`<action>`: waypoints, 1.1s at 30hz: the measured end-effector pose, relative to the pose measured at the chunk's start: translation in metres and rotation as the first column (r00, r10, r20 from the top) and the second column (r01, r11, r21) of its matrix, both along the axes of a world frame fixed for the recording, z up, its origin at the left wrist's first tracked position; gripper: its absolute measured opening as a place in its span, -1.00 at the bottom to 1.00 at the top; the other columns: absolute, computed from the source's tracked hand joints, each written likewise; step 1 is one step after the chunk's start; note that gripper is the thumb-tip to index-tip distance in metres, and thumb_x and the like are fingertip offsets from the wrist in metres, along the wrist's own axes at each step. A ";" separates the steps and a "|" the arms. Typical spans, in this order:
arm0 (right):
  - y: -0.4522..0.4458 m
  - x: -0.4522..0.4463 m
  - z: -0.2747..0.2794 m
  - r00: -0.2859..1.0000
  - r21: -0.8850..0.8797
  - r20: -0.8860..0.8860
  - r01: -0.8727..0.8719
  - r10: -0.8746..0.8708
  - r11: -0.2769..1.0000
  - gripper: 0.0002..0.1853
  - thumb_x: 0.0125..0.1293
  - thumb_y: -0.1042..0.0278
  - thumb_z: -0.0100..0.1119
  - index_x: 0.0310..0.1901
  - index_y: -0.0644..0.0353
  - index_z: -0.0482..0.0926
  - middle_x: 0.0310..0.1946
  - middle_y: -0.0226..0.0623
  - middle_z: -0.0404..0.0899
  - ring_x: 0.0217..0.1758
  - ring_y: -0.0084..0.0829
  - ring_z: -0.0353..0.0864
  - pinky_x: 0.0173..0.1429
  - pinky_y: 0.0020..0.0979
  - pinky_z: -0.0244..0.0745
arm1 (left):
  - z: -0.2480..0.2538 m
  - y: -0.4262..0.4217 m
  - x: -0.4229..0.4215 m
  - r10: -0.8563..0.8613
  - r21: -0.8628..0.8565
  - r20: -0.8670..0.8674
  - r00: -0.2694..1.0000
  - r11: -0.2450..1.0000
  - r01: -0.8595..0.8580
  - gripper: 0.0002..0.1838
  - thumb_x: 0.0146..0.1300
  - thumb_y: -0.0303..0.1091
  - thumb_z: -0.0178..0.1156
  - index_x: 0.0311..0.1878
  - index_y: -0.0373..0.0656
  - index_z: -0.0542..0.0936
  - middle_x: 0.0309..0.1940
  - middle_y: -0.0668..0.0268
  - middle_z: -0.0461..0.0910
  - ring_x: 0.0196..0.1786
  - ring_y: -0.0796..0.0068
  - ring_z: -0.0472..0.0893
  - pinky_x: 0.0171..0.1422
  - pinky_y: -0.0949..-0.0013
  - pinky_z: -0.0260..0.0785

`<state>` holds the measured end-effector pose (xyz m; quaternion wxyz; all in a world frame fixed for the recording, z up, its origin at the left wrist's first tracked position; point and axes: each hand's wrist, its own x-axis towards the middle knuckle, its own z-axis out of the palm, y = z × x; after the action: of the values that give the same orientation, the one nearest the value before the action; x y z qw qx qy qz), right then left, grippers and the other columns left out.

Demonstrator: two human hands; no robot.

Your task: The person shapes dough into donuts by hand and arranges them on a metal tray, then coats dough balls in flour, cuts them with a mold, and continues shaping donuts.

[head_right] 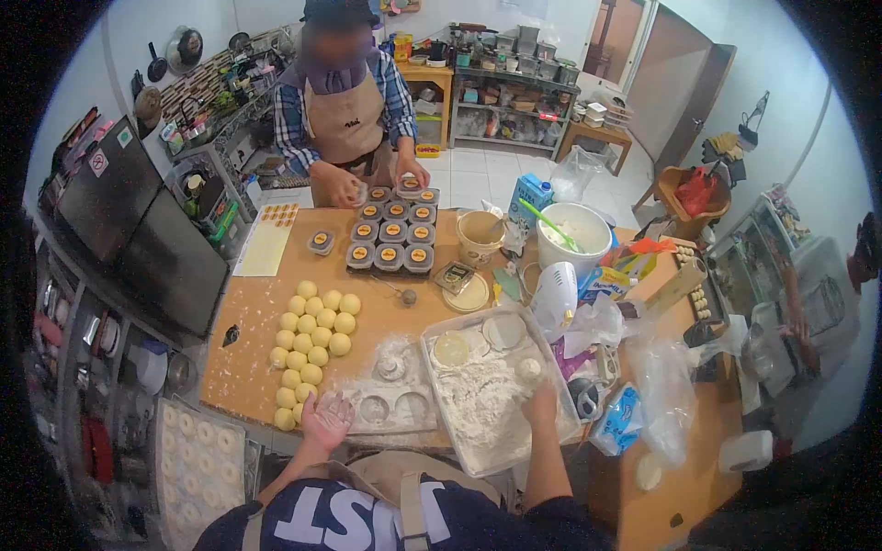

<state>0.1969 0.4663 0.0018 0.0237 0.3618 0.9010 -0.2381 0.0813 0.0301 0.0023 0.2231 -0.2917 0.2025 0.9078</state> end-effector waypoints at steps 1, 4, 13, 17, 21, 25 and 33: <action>-0.010 0.016 -0.025 0.999 0.194 -0.040 -0.014 0.022 0.981 -0.23 -0.03 0.13 0.42 0.15 0.39 0.31 0.12 0.18 0.35 0.21 0.08 0.35 0.28 -0.13 0.27 | 0.001 0.000 0.000 -0.001 0.002 0.009 1.000 1.000 0.001 -0.09 0.18 0.13 0.12 0.49 0.18 -0.13 0.39 0.31 0.13 0.45 0.24 0.09 0.42 0.04 -0.02; -0.040 0.039 -0.042 0.996 0.196 0.000 -0.090 0.092 0.976 -0.36 0.03 0.06 0.37 0.03 0.37 0.43 -0.01 0.16 0.46 0.13 0.06 0.41 0.22 -0.10 0.31 | 0.005 0.003 -0.004 0.020 -0.020 0.065 0.998 1.000 -0.018 -0.12 0.18 0.12 0.12 0.48 0.17 -0.09 0.39 0.31 0.13 0.45 0.25 0.09 0.40 0.05 0.00; -0.023 -0.020 -0.001 0.957 0.228 -0.192 -0.172 0.217 0.958 -0.50 -0.06 0.47 0.28 0.01 0.29 0.46 0.00 0.14 0.44 0.12 0.11 0.40 0.18 -0.10 0.33 | -0.003 0.042 -0.041 -0.611 -0.658 -0.162 0.775 0.652 0.377 -0.27 0.19 0.07 0.16 0.36 -0.04 0.21 0.28 0.26 0.32 0.37 0.19 0.22 0.39 0.06 0.03; 0.019 -0.050 -0.011 0.992 0.228 -0.047 -0.105 0.119 0.968 -0.46 -0.04 0.41 0.32 0.03 0.33 0.41 0.05 0.20 0.40 0.16 0.13 0.37 0.20 -0.07 0.32 | -0.014 0.045 -0.051 -0.989 -0.813 0.114 0.096 -0.148 -0.563 -0.33 0.15 0.05 0.17 0.26 -0.13 0.37 0.23 0.14 0.36 0.30 0.08 0.27 0.45 0.06 -0.05; 0.035 -0.065 -0.031 0.997 0.189 0.022 -0.082 0.079 0.979 -0.38 -0.04 0.29 0.37 0.07 0.35 0.40 0.07 0.17 0.41 0.17 0.09 0.39 0.24 -0.10 0.32 | -0.047 0.038 -0.043 -0.955 -0.693 0.255 0.148 -0.288 -0.661 -0.28 0.19 0.19 0.03 0.28 -0.14 0.35 0.26 0.16 0.34 0.33 0.12 0.24 0.47 0.07 -0.11; 0.037 -0.080 -0.039 0.996 0.129 0.088 -0.015 0.003 0.992 -0.30 -0.09 0.19 0.43 0.07 0.40 0.39 0.07 0.20 0.41 0.13 0.11 0.42 0.22 -0.13 0.34 | -0.053 0.035 -0.047 -0.962 -0.736 0.227 0.150 -0.270 -0.621 -0.30 0.18 0.19 0.02 0.26 -0.12 0.38 0.27 0.18 0.33 0.35 0.15 0.23 0.47 0.08 -0.12; -0.030 -0.068 -0.041 0.961 0.172 0.103 -0.270 0.255 0.947 -0.37 -0.05 0.35 0.28 0.12 0.33 0.39 0.14 0.12 0.38 0.18 0.10 0.38 0.24 -0.13 0.32 | -0.043 0.034 -0.050 -0.967 -0.770 0.234 0.104 -0.250 -0.587 -0.39 0.15 0.14 0.07 0.17 -0.07 0.47 0.28 0.22 0.33 0.35 0.19 0.23 0.47 0.08 -0.11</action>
<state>0.1292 0.4365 -0.0394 0.0572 0.2483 0.9577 -0.1338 0.0317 0.0641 -0.0411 0.0781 0.3504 0.9178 0.1699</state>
